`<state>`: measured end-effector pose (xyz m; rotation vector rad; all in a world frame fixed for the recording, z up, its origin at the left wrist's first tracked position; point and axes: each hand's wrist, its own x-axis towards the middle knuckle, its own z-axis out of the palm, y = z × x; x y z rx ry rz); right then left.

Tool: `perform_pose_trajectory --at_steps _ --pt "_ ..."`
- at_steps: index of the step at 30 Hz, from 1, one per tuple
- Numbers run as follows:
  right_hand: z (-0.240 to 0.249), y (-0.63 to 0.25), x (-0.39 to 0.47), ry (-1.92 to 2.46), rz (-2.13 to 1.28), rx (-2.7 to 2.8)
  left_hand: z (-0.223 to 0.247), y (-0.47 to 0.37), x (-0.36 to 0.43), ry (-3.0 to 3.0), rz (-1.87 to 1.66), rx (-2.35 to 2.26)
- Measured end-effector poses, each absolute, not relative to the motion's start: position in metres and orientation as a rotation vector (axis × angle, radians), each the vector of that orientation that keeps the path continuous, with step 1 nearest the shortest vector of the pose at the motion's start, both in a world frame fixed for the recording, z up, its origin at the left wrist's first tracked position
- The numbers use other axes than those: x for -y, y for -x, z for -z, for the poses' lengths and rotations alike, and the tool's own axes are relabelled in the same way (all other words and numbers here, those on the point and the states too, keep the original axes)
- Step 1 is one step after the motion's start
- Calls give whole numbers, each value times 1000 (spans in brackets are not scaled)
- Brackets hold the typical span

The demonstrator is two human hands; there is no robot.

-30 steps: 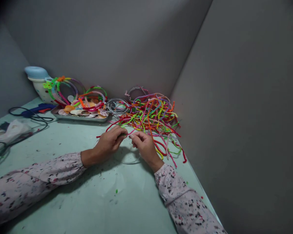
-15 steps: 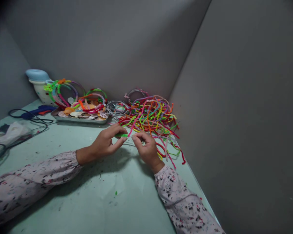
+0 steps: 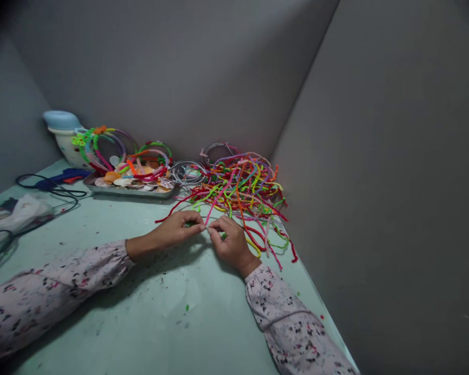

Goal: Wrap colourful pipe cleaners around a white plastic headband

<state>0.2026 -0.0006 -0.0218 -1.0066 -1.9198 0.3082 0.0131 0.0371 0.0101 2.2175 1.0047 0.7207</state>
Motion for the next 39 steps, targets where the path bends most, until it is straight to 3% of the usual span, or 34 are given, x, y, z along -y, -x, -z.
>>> perform_pose_trajectory --at_steps 15,39 --pt "16 -200 1 1060 -183 1936 -10 -11 -33 -2402 -808 -1065" --pt "20 -202 1 1052 -211 1909 -9 -13 -34 -2006 -732 -925"
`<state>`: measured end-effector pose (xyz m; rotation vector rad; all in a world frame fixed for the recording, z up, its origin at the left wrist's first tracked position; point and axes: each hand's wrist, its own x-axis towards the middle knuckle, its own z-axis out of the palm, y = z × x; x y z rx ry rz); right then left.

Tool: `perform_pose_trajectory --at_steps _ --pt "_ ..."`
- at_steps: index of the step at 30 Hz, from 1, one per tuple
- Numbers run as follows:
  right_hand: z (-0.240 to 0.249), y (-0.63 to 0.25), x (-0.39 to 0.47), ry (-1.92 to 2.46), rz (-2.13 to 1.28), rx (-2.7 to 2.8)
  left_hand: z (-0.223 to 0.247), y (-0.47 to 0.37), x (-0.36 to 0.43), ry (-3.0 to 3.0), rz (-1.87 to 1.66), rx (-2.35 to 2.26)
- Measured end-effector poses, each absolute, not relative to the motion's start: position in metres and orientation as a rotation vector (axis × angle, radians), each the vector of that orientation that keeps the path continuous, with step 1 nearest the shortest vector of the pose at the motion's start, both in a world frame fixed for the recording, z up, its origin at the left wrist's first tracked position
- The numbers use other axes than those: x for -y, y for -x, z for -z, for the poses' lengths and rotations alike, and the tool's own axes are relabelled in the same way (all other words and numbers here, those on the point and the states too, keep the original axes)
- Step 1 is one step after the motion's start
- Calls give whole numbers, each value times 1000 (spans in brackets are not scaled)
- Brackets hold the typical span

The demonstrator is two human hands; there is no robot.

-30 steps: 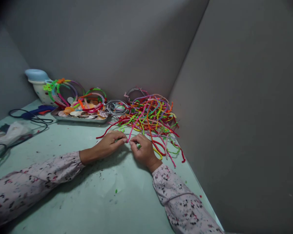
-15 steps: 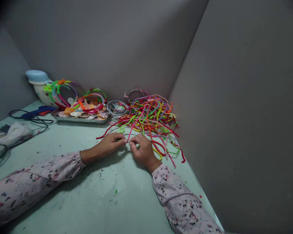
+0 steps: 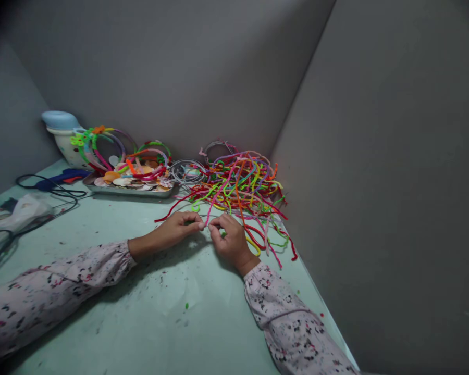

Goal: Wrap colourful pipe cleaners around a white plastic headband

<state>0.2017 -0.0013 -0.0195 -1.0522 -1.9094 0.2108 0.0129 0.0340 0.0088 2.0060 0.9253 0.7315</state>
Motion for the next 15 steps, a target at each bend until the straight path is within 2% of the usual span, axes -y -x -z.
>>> perform_pose_trajectory --at_steps 15 --pt "21 -201 0 897 -3 1920 -2 -14 -38 -1913 -747 -952"
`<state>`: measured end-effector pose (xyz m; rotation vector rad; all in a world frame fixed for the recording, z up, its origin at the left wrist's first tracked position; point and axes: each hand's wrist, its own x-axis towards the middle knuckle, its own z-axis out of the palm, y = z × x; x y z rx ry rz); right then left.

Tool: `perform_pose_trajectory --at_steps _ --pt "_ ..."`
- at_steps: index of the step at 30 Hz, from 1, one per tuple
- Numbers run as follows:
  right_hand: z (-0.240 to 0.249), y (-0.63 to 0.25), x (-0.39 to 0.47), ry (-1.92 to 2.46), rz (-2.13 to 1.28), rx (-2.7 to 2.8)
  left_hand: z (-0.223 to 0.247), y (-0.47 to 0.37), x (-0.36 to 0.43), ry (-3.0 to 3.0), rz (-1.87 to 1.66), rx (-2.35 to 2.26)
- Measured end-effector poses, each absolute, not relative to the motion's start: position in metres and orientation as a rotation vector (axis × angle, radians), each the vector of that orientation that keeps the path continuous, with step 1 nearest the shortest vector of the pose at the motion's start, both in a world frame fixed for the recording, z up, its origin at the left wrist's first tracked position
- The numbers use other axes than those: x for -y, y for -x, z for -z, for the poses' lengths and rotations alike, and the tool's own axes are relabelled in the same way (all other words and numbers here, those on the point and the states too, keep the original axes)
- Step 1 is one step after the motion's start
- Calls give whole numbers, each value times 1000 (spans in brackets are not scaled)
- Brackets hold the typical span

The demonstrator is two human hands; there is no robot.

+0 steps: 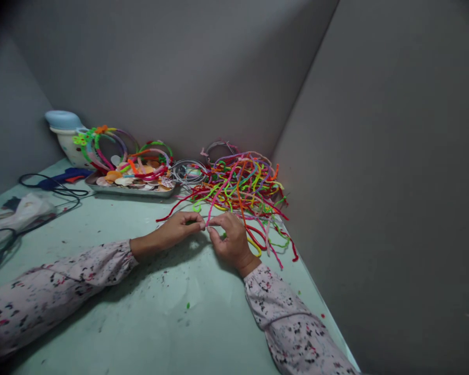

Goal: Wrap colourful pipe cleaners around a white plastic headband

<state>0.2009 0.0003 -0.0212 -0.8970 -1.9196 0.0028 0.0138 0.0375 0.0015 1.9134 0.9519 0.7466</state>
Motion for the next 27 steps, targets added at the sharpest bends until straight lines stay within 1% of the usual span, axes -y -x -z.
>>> perform_pose_trajectory --at_steps 19,27 --pt "22 -200 -3 975 216 1991 -1 -15 -35 -2081 -865 -1013" --pt "23 -199 -3 996 236 1974 -2 -16 -34 -2144 -924 -1065"
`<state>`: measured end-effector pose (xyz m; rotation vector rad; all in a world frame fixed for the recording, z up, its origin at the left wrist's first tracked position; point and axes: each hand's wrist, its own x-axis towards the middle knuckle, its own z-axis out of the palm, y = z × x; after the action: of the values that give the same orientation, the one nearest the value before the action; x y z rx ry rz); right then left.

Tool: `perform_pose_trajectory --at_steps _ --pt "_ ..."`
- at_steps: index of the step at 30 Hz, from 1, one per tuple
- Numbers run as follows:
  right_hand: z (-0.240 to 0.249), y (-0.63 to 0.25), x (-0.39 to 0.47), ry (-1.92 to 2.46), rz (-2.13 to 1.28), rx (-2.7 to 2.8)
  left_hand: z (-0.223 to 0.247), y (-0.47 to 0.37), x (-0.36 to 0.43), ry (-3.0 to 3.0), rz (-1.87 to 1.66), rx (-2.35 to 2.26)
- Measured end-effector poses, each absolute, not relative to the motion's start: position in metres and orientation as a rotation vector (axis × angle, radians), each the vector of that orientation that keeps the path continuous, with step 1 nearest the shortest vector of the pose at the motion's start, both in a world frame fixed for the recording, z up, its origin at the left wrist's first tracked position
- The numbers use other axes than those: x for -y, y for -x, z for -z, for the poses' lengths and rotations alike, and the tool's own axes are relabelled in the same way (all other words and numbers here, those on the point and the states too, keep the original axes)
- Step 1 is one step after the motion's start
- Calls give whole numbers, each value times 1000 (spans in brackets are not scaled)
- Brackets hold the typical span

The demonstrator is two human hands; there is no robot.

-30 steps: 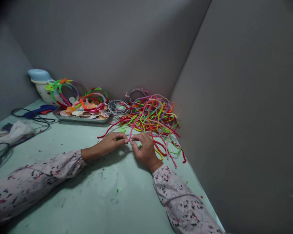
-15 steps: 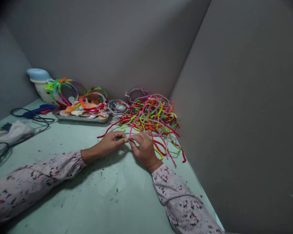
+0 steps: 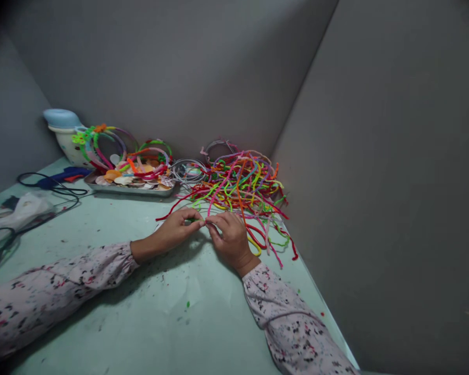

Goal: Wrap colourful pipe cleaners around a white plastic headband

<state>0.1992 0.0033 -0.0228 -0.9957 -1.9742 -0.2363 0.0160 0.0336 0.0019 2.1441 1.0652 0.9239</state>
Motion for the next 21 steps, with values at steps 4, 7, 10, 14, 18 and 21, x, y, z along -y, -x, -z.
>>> perform_pose_trajectory --at_steps 4,7,10,14,18,21 --pt "22 -199 -4 993 226 1970 -2 -16 -33 -2165 -938 -1090" --pt "22 -199 -4 1000 224 1968 -2 -16 -32 -2186 -947 -1095" --pt "22 -198 -3 1011 212 1971 -2 -15 -31 -2210 -959 -1100" --pt "23 -198 -3 1023 176 1968 -2 -15 -31 -2243 -961 -1097" --pt "22 -198 -3 1034 128 1977 -3 -15 -30 -2292 -979 -1093" --pt "21 -197 -3 1038 108 1973 -3 -14 -30 -2327 -996 -1093"
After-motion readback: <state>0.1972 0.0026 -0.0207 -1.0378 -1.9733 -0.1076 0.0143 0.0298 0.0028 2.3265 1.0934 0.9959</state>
